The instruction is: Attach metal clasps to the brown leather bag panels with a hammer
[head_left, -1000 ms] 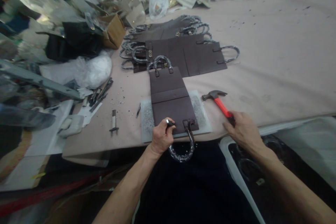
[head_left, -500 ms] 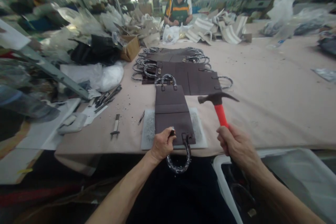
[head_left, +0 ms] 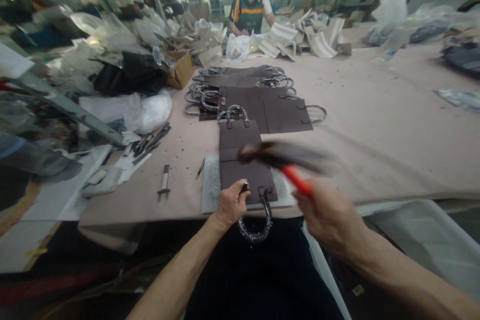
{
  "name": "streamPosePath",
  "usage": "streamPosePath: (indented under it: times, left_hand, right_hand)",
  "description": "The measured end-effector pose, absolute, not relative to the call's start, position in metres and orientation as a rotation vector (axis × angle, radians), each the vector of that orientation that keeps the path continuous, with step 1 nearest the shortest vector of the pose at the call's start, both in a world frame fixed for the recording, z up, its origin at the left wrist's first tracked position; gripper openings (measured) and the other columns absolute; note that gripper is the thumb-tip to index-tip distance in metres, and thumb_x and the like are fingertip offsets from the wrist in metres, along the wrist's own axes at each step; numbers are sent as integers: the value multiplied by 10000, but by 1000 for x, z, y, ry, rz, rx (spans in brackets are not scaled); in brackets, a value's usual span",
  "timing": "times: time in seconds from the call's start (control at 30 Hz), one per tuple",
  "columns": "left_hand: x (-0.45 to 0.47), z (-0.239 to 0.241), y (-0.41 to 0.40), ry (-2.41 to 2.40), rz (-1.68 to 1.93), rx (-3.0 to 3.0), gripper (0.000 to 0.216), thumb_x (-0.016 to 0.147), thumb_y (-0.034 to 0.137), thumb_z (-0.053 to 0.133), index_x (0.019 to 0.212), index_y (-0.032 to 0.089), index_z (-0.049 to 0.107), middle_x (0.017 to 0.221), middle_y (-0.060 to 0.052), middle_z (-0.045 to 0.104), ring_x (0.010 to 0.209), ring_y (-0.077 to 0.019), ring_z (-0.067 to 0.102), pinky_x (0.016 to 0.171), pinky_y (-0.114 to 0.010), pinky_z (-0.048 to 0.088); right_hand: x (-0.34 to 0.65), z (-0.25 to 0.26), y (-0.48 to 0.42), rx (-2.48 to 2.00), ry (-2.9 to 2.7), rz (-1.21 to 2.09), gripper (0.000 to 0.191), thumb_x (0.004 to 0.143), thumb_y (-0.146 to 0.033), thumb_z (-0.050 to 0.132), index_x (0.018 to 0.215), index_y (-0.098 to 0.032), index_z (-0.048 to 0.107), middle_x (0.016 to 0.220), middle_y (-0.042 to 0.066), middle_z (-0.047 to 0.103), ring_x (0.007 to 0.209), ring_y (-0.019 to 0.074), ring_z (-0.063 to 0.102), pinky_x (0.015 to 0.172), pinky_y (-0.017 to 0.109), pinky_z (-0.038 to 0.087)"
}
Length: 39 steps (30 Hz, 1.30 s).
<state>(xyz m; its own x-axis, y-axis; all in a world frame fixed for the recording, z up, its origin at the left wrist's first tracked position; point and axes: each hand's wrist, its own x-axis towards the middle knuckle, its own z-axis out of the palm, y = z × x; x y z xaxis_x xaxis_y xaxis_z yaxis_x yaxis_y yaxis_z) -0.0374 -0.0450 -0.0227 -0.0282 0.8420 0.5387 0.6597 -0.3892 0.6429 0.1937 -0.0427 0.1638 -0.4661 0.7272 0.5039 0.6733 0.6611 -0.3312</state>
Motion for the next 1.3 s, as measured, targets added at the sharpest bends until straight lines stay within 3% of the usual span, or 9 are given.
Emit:
streamPosePath:
  times: [0.1,0.2,0.3,0.47,0.57,0.67,0.8,1.0,1.3]
  left_hand:
    - [-38,-23,-45,1621,1369,2057,158,885,135,577,1010,212,634,855,-37,755,773,-186,749,727,-268,609]
    - [-38,-24,-45,1583,1387,2042,157,907,160,573,1045,209,629,913,-47,759,824,-185,750,779,-281,615]
    - [-39,-22,-46,1551,1388,2024,144,913,169,573,1041,208,628,916,-45,755,833,-180,748,790,-278,615]
    - [-43,-10,-48,1503,1313,1973,166,926,183,592,1084,201,639,937,-41,749,881,-178,739,853,-294,604]
    - [-45,-1,-48,1495,1241,1926,138,937,220,607,1063,199,660,962,-46,743,902,-177,727,869,-296,593]
    - [-47,4,-47,1497,1224,1909,105,921,214,634,1013,195,682,956,-45,741,901,-175,721,859,-288,587]
    - [-48,4,-45,1496,1240,1925,99,901,171,646,979,193,702,934,-35,756,880,-168,729,846,-276,590]
    - [-48,-1,-50,1576,1329,1768,106,896,158,648,946,184,737,915,-33,784,857,-168,752,818,-268,609]
    - [-52,-4,-53,1501,1353,1863,105,897,149,662,952,184,745,952,-47,800,885,-172,770,844,-269,628]
  right_hand:
    - [204,152,-39,-1285,-2527,372,266,995,-346,412,763,-230,471,511,-35,463,405,121,318,479,300,170]
    - [226,133,-23,-1597,-2373,630,332,988,-456,395,744,-235,439,532,-33,453,468,133,394,511,278,245]
    - [252,97,0,-1844,-2187,786,348,978,-437,366,704,-231,433,553,-21,461,520,144,450,536,270,315]
    - [271,33,20,-2164,-2099,687,280,979,-332,386,845,-179,579,724,70,606,676,197,567,647,304,416]
    - [257,17,18,-1949,-2136,394,317,970,-303,415,1134,-114,610,1077,194,637,926,283,605,814,402,465]
    - [225,16,12,-1380,-2208,277,363,986,-305,458,1274,-122,581,1280,203,584,1167,315,558,996,467,447]
    - [181,15,4,-1008,-2371,462,310,975,-287,528,1244,-177,635,1247,139,613,1135,288,551,993,475,447]
    - [166,3,1,-1029,-2365,502,352,895,-189,580,1231,-147,677,1232,139,591,1119,288,527,999,472,418]
    - [166,1,2,-1061,-2337,520,360,867,-194,605,1217,-163,682,1229,134,600,1140,298,534,1017,486,425]
